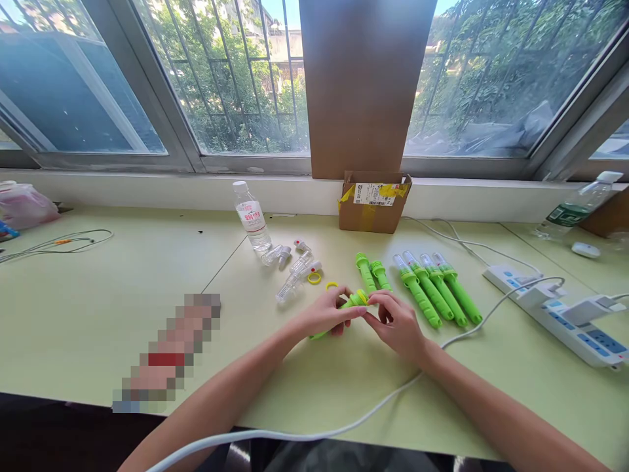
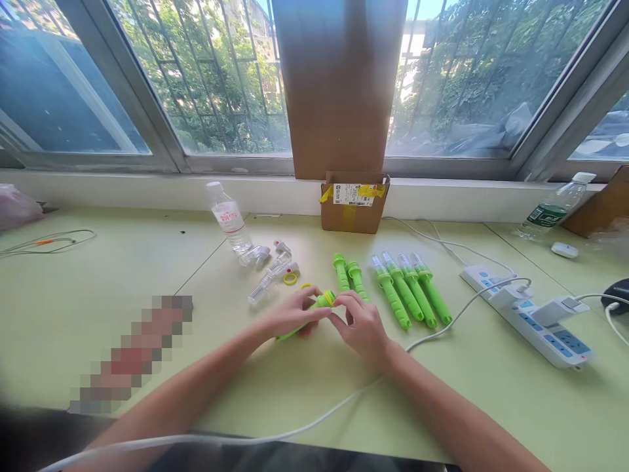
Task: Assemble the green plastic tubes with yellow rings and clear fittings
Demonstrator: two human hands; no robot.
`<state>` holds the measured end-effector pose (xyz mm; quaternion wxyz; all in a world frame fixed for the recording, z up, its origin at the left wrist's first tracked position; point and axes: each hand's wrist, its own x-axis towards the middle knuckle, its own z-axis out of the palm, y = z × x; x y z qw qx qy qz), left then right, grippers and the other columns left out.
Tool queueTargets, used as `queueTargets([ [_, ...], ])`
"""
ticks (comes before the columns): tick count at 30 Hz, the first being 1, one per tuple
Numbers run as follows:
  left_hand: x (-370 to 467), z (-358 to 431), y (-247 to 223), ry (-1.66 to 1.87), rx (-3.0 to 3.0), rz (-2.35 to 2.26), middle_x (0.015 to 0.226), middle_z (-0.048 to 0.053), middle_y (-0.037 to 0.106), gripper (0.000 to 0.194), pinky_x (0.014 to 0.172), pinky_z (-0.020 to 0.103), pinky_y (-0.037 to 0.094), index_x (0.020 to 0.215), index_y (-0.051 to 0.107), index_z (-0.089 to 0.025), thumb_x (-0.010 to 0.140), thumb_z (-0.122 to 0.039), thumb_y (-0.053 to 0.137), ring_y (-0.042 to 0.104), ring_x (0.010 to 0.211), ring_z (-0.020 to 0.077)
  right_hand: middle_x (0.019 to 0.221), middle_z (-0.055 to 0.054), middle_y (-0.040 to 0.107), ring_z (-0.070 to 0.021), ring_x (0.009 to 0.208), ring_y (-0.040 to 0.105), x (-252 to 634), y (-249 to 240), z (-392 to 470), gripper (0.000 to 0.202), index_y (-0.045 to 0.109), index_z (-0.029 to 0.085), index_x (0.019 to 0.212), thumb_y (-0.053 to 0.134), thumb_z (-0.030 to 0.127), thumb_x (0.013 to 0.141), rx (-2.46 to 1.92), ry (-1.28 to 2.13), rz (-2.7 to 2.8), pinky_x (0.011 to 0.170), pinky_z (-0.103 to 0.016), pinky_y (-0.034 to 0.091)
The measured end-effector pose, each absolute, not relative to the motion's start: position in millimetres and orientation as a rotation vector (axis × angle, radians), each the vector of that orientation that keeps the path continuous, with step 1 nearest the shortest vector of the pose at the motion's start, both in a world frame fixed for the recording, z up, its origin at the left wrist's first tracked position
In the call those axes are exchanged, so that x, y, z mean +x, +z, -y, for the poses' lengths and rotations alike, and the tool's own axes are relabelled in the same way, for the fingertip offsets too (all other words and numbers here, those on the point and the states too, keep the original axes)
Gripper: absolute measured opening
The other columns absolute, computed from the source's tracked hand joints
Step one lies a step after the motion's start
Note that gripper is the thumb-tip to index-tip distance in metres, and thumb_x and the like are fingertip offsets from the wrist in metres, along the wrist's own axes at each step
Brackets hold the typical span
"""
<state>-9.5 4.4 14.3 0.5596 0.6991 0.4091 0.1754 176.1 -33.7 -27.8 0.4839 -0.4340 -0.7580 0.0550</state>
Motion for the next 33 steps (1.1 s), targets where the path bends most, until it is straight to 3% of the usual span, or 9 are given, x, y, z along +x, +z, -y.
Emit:
queueTargets([
  [4, -6, -1, 12, 0.583, 2.082, -1.163, 0.058, -0.003, 0.048, 0.042, 0.048, 0.023, 0.027, 0.092, 0.051, -0.019, 0.082, -0.060, 0.047, 0.046, 0.050, 0.0121, 0.081, -0.002, 0.061, -0.0083, 0.044, 0.045, 176, -28, 32, 0.008, 0.054, 0.022, 0.088, 0.060, 0.025, 0.085, -1.106, 0.116, 1.816, 0.043, -0.024, 0.039],
  [9, -2, 1, 1, 0.592, 2.282, -1.263, 0.061, 0.000, 0.051, 0.038, 0.052, 0.025, 0.024, 0.092, 0.052, -0.020, 0.089, -0.054, 0.037, 0.048, 0.055, 0.0165, 0.082, -0.002, 0.060, -0.0084, 0.046, 0.048, 175, -27, 32, 0.008, 0.055, 0.022, 0.089, 0.060, 0.026, 0.085, -1.144, 0.154, 1.794, 0.048, -0.024, 0.042],
  [20, -5, -5, 4, 0.598, 2.131, -1.202, 0.057, -0.003, 0.044, 0.041, 0.050, 0.023, 0.025, 0.076, 0.048, -0.019, 0.088, -0.057, 0.036, 0.040, 0.052, 0.0117, 0.079, 0.000, 0.060, -0.0082, 0.048, 0.050, 172, -27, 29, 0.013, 0.055, 0.019, 0.087, 0.062, 0.029, 0.083, -1.232, 0.262, 1.772, 0.049, -0.023, 0.042],
  [33, -10, -10, 9, 0.425, 1.851, -1.053, 0.048, -0.005, 0.048, 0.041, 0.042, 0.022, 0.033, 0.078, 0.045, -0.019, 0.085, -0.059, 0.038, 0.043, 0.039, 0.0103, 0.076, 0.000, 0.059, -0.0083, 0.048, 0.051, 172, -28, 29, 0.016, 0.055, 0.019, 0.086, 0.064, 0.030, 0.081, -1.218, 0.299, 1.766, 0.049, -0.023, 0.043],
])
